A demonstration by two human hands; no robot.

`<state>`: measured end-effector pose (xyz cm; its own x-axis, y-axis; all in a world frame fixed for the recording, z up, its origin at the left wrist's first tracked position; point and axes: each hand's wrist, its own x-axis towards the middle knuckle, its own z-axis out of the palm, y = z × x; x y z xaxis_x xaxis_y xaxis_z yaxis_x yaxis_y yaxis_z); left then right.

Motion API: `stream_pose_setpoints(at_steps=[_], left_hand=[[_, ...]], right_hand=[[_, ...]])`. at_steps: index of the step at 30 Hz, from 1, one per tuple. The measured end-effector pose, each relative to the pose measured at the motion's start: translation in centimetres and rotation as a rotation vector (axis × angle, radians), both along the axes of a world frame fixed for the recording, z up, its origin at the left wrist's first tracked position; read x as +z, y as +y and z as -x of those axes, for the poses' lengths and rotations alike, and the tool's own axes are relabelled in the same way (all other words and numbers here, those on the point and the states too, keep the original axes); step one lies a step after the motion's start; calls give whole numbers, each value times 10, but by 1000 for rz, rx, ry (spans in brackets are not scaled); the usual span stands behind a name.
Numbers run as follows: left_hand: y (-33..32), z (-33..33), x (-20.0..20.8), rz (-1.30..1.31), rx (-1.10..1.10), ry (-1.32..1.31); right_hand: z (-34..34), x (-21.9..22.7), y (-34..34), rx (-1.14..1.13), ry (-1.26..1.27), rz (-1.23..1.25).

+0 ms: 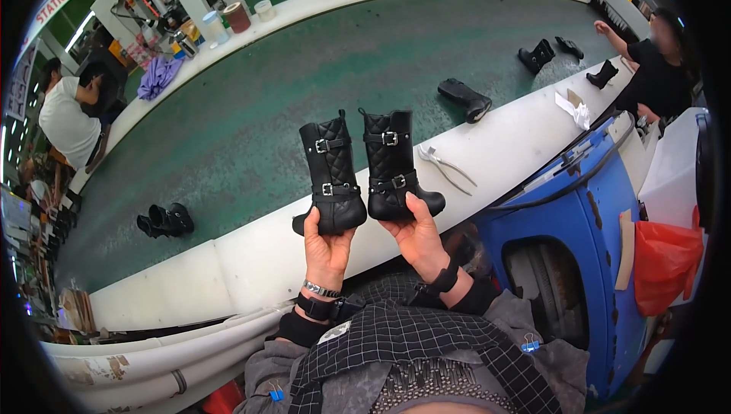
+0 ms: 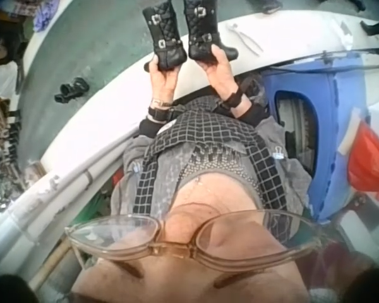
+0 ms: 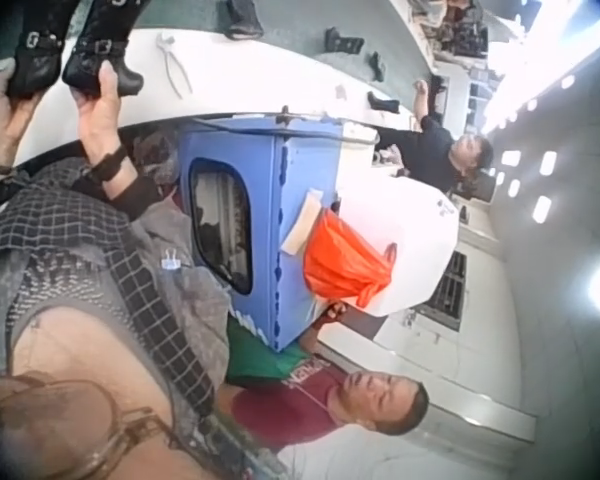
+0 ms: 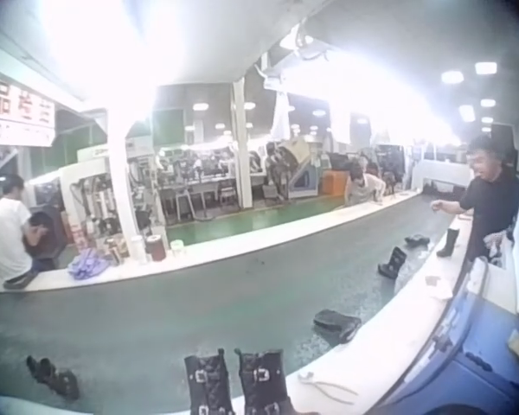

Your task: Inspecting and comparing finished black boots on a conveyor belt in a factory setting.

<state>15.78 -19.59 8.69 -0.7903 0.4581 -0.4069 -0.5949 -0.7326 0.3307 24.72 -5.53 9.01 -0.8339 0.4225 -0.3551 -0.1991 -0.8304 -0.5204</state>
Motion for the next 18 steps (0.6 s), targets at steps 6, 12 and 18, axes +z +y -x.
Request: stream_pose_setpoints(at_steps=[6,12,18], left_hand=[[4,0,-5,41,14,1],[6,0,-6,59,8,13],[8,0,-6,70,31,-23]], right_hand=[[-2,-2,1,-4,11,3],[-1,-3,1,-14,5,14],[0,-2,1,-18,0,29]])
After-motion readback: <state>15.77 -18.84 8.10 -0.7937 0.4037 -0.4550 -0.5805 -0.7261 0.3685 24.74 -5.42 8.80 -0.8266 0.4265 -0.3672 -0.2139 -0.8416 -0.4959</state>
